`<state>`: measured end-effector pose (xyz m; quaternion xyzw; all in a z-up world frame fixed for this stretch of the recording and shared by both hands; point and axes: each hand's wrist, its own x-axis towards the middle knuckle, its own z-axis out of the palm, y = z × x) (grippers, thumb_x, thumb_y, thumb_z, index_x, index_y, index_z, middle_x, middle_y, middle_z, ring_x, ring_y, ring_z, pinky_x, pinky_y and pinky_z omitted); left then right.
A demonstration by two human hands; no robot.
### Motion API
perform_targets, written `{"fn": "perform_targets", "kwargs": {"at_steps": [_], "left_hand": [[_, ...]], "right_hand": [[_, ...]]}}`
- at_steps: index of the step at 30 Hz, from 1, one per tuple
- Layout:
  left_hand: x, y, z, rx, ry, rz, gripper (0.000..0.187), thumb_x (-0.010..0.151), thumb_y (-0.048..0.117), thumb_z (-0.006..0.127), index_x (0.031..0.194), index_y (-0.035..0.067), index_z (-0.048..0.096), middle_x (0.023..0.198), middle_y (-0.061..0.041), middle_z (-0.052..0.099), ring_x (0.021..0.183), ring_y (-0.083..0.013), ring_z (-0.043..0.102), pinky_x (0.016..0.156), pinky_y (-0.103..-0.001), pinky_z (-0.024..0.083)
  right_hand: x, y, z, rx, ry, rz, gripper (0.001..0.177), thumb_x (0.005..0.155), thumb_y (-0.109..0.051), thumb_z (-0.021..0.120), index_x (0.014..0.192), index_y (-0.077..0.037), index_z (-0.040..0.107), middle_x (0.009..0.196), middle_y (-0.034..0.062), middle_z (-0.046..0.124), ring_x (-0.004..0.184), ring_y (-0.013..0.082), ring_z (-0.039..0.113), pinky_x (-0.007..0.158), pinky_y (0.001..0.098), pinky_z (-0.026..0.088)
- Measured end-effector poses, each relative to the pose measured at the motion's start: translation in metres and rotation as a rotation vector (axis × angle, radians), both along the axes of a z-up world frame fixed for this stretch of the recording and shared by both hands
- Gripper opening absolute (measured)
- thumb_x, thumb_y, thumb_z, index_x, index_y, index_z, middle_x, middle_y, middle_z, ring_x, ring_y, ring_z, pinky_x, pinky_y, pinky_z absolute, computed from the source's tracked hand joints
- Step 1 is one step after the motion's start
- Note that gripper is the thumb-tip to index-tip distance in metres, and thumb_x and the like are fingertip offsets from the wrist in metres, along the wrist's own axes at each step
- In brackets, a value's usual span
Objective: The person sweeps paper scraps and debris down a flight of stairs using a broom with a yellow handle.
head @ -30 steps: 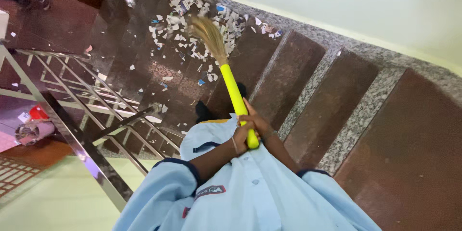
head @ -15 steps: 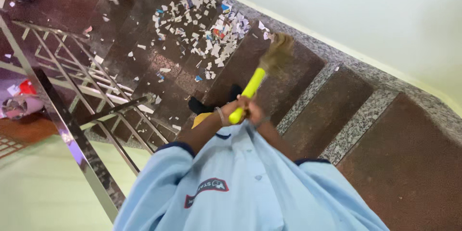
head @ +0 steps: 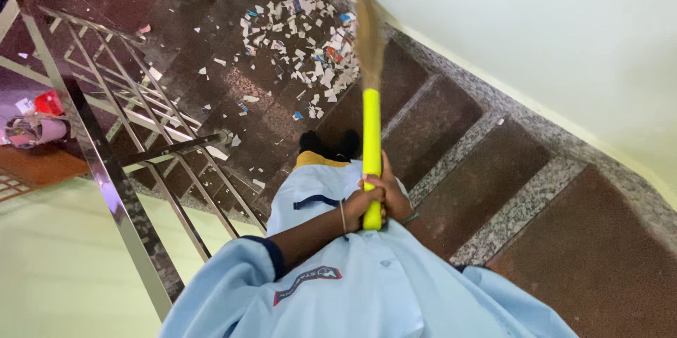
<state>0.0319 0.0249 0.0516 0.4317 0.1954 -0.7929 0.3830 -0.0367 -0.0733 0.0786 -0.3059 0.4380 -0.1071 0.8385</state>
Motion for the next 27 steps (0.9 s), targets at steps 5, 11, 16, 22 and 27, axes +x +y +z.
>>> {"fn": "perform_targets", "kwargs": {"at_steps": [5, 11, 16, 22, 27], "left_hand": [[0.014, -0.003, -0.042, -0.085, 0.095, -0.086, 0.012, 0.085, 0.020, 0.066, 0.090, 0.010, 0.061, 0.070, -0.008, 0.063, 0.056, -0.0209, 0.062, 0.054, -0.036, 0.057], [0.026, -0.068, -0.125, -0.017, 0.414, 0.243, 0.008, 0.092, 0.014, 0.063, 0.087, 0.010, 0.058, 0.070, -0.003, 0.062, 0.056, -0.0156, 0.063, 0.055, -0.028, 0.058], [0.036, -0.076, -0.133, -0.088, 0.257, 0.552, 0.011, 0.091, 0.014, 0.063, 0.084, 0.014, 0.054, 0.069, -0.001, 0.057, 0.054, -0.0133, 0.056, 0.050, -0.026, 0.051], [0.045, -0.031, -0.098, 0.062, 0.222, 0.390, 0.007, 0.091, 0.017, 0.062, 0.088, 0.016, 0.056, 0.071, -0.003, 0.055, 0.059, -0.0167, 0.056, 0.054, -0.032, 0.054], [0.055, -0.018, -0.058, 0.084, 0.263, 0.047, 0.011, 0.093, 0.022, 0.059, 0.096, 0.011, 0.059, 0.076, -0.007, 0.060, 0.065, -0.0203, 0.061, 0.061, -0.038, 0.058]], "right_hand": [[-0.019, 0.014, -0.036, 0.090, 0.146, -0.199, 0.063, 0.085, -0.013, 0.069, 0.139, -0.010, 0.038, 0.097, 0.0108, 0.060, 0.081, 0.0203, 0.066, 0.067, 0.0335, 0.057], [-0.002, -0.042, -0.145, 0.168, 0.097, -0.177, 0.045, 0.090, -0.008, 0.074, 0.125, 0.000, 0.047, 0.091, 0.0051, 0.063, 0.074, 0.0140, 0.063, 0.064, 0.0289, 0.055], [0.048, -0.075, -0.139, 0.078, 0.237, 0.206, 0.056, 0.083, -0.015, 0.072, 0.133, -0.010, 0.046, 0.076, 0.0026, 0.056, 0.053, 0.0120, 0.044, 0.045, 0.0292, 0.038], [0.079, -0.058, -0.034, 0.072, 0.138, 0.141, 0.094, 0.081, -0.014, 0.068, 0.158, -0.023, 0.015, 0.092, 0.0102, 0.063, 0.069, 0.0171, 0.061, 0.058, 0.0294, 0.051], [0.059, -0.028, 0.008, 0.054, 0.149, -0.029, 0.097, 0.083, -0.014, 0.064, 0.163, -0.021, 0.010, 0.098, 0.0089, 0.058, 0.078, 0.0146, 0.061, 0.066, 0.0268, 0.055]]}}
